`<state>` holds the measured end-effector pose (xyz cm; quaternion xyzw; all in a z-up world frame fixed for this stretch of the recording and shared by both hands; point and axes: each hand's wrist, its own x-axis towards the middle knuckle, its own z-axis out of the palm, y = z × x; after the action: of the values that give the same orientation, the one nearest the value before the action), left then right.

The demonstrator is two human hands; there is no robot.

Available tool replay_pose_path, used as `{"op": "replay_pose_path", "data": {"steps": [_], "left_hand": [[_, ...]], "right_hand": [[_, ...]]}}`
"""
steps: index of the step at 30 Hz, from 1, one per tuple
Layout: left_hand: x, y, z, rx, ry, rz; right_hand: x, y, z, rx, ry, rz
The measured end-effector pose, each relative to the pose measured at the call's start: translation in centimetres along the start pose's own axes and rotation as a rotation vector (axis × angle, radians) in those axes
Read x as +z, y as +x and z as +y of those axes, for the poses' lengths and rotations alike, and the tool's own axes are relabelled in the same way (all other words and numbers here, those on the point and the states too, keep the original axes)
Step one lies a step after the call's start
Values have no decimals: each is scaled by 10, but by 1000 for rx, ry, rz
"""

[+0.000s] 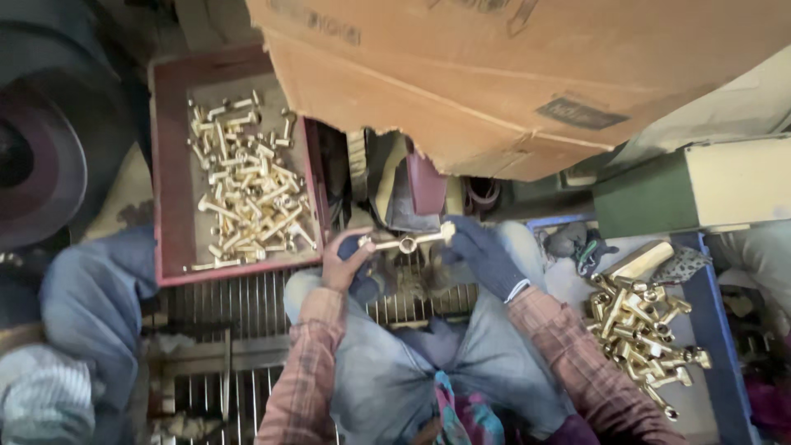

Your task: The person sits on the floor and repeatedly rubs small brass-colored metal parts against a rotating grinding wheel. They handle the parts one at a time, turning them to polish different sides, and place the finished pieces into a blue tray.

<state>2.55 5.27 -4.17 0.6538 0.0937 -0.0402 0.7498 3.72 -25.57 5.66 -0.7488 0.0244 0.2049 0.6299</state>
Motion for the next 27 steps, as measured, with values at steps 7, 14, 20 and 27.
{"op": "replay_pose_path", "data": {"steps": [7, 14, 20, 27], "left_hand": [[15, 20, 28, 217, 48, 19], [18, 36, 15, -52, -86, 117], [20, 44, 13, -221, -225, 112], [18, 48, 21, -480, -179, 147]], "right_hand": [[-1, 23, -2, -274, -38, 41], [14, 40, -5, -20, 165, 72], [16, 51, 0, 109, 390, 93], [15, 70, 4, 289, 614, 48]]}}
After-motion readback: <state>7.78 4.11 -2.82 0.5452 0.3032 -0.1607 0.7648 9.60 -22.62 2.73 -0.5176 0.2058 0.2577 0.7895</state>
